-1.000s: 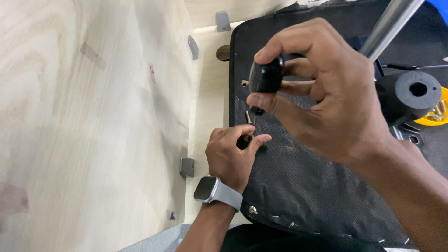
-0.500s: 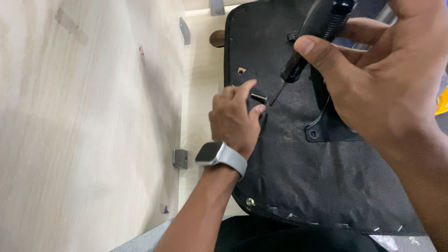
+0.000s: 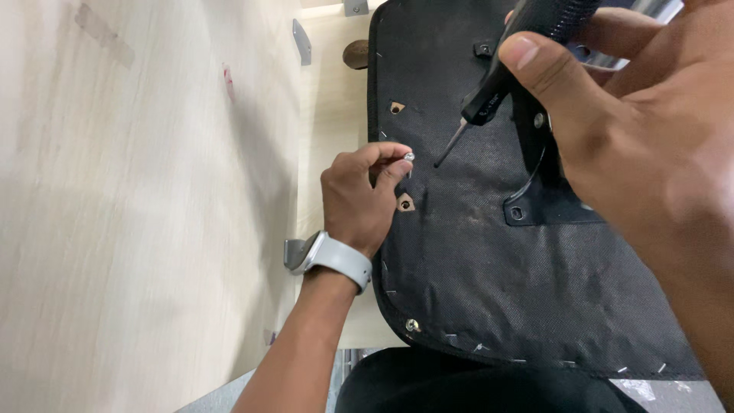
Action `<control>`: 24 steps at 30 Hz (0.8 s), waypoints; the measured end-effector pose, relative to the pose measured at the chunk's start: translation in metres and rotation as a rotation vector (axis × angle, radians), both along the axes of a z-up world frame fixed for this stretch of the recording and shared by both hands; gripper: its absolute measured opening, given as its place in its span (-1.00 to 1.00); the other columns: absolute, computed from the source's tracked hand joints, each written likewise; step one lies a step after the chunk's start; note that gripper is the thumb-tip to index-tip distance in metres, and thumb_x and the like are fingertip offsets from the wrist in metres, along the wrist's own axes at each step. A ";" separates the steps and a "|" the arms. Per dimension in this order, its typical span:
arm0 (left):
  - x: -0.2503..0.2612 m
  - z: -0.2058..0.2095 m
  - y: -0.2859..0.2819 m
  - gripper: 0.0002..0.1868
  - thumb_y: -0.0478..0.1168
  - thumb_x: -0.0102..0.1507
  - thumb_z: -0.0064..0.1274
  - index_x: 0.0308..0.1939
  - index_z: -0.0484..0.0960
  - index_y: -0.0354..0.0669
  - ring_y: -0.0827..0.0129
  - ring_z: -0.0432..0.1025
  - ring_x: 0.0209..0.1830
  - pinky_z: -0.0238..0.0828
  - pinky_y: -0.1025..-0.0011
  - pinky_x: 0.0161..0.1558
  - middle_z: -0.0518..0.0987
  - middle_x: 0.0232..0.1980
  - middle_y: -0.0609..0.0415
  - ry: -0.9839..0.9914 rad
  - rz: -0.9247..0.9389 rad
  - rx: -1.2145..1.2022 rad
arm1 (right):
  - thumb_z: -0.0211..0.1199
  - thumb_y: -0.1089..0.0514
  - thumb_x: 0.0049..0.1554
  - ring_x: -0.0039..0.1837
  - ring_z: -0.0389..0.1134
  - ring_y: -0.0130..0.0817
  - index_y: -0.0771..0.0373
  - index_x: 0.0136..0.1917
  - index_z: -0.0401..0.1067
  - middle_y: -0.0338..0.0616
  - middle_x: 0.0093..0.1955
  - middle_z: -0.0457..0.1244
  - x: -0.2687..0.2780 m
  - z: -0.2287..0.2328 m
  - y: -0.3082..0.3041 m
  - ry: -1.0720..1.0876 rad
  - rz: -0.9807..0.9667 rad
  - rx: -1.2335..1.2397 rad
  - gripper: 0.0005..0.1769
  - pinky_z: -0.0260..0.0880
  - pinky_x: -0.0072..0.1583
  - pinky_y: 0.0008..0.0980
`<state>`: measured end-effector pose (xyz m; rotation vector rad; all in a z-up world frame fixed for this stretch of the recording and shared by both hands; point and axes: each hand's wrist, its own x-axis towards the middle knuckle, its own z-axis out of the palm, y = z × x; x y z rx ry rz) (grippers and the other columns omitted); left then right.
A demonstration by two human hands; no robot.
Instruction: The person uses a screwdriver to fasten screws into the underside of an office chair seat. They pick screws from a yellow container and tighten them into the seat's mounting points.
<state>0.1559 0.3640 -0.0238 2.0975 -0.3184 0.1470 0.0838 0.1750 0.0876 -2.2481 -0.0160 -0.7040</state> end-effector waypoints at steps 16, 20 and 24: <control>-0.031 -0.012 0.019 -0.84 -0.26 0.19 0.28 -0.15 0.77 -0.10 0.42 0.68 -0.22 0.66 0.50 -0.10 0.71 -0.15 0.06 0.108 -0.008 -0.142 | 0.13 0.45 0.49 0.43 0.42 -0.19 0.34 0.55 0.03 0.00 0.50 0.09 -0.002 -0.031 -0.015 -0.234 0.435 -0.018 -0.53 0.51 0.42 -0.35; -0.034 -0.017 0.023 -0.84 -0.26 0.22 0.28 -0.12 0.78 -0.10 0.39 0.66 -0.20 0.63 0.48 -0.07 0.72 -0.17 0.07 0.015 -0.034 -0.102 | 0.18 0.46 0.49 0.41 0.44 -0.16 0.34 0.58 0.02 -0.01 0.51 0.10 0.000 -0.027 -0.010 -0.210 0.419 -0.042 -0.47 0.57 0.41 -0.31; -0.037 -0.018 0.025 -0.82 -0.24 0.22 0.25 -0.10 0.76 -0.08 0.42 0.65 -0.20 0.66 0.48 -0.08 0.68 -0.14 0.09 0.026 -0.050 -0.107 | 0.20 0.45 0.50 0.41 0.44 -0.17 0.36 0.54 -0.02 0.01 0.59 0.04 0.002 -0.019 -0.005 -0.244 0.478 -0.069 -0.48 0.59 0.40 -0.35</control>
